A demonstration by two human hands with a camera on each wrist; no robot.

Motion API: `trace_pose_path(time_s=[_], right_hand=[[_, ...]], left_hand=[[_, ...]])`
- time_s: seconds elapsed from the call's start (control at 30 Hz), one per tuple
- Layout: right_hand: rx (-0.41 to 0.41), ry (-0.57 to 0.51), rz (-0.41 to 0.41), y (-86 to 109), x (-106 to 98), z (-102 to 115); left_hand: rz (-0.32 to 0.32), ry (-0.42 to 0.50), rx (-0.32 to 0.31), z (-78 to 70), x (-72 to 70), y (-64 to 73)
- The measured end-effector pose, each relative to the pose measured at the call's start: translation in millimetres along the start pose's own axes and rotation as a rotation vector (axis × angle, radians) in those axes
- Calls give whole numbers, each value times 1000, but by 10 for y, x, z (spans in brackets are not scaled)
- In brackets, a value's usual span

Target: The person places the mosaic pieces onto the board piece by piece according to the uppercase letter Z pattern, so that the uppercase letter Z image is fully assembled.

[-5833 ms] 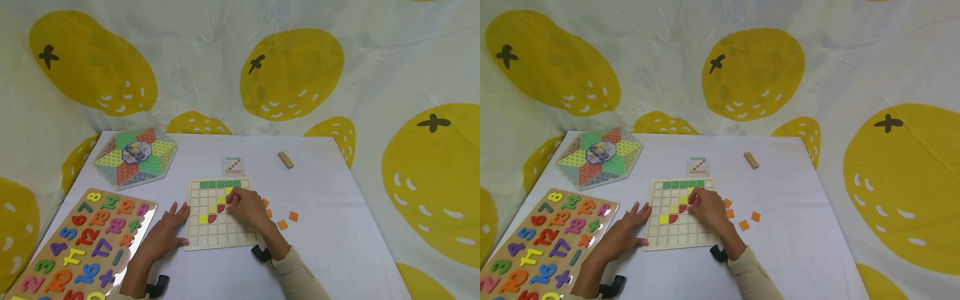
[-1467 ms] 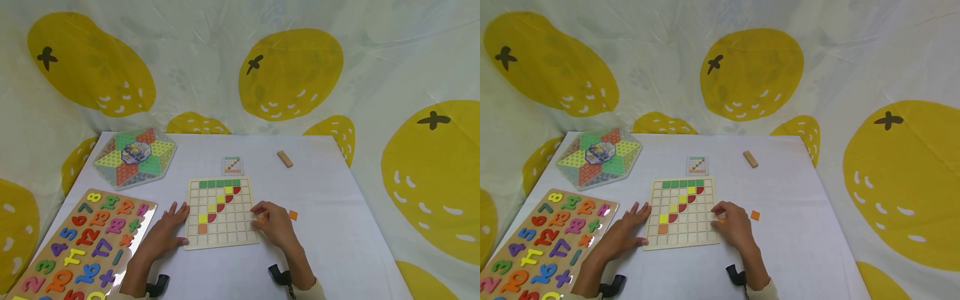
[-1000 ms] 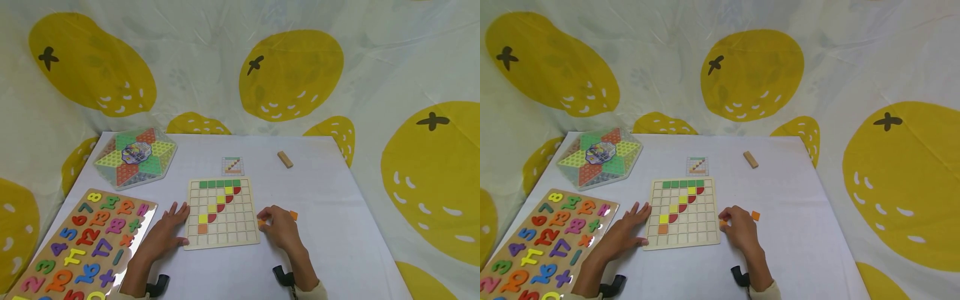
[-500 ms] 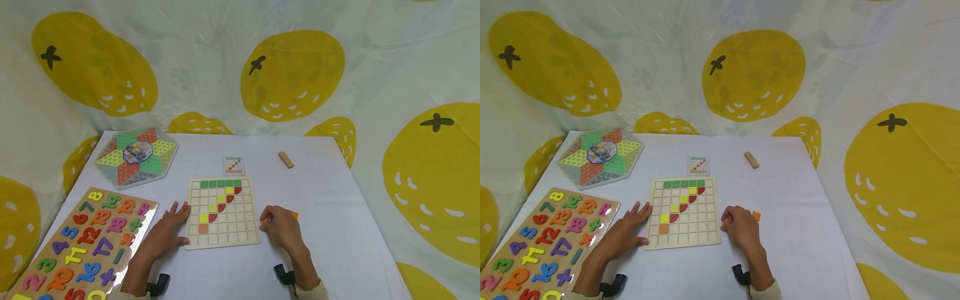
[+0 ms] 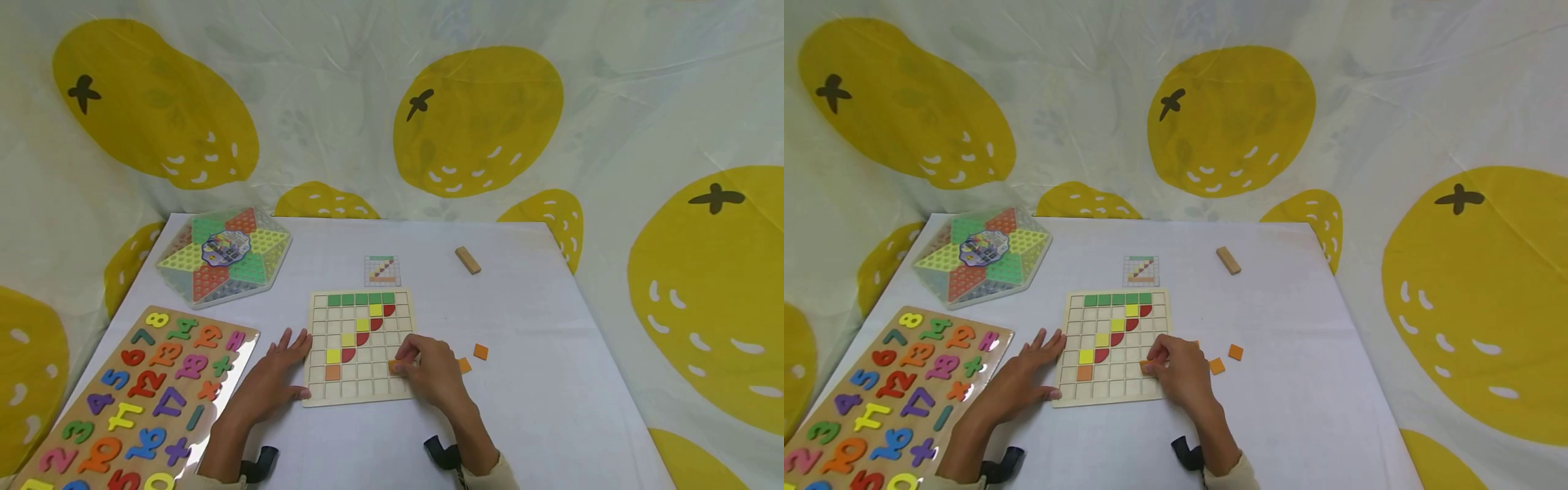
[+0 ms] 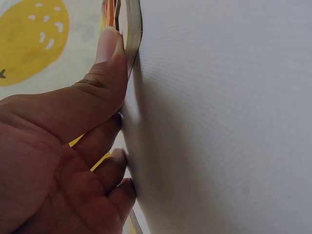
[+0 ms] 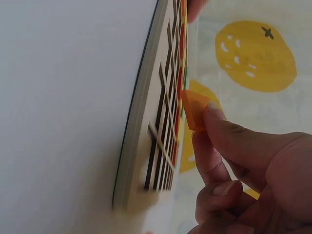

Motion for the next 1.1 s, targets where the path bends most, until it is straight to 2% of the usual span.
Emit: trace_pose_path(time_s=[0.4,0.87,1.1], right_hand=[[-34,-59,50,-91,286,342],[-47,41,73,-137,534,528],[-67,72,92,-124,563,583]], left_hand=[[9,2,-11,-12,1,-9],[10,10,7,-2,-9,-8],[12,17,5,9,-11,-6]])
Point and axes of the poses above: each hand's wrist, its own y-axis away from the middle knuckle, its own x-axis out of the palm, z = x × y, the point moved 3 cm from there along -y, towards the middle knuckle, and after that the axes turned 5 degrees about y, right-handed, at the moved point
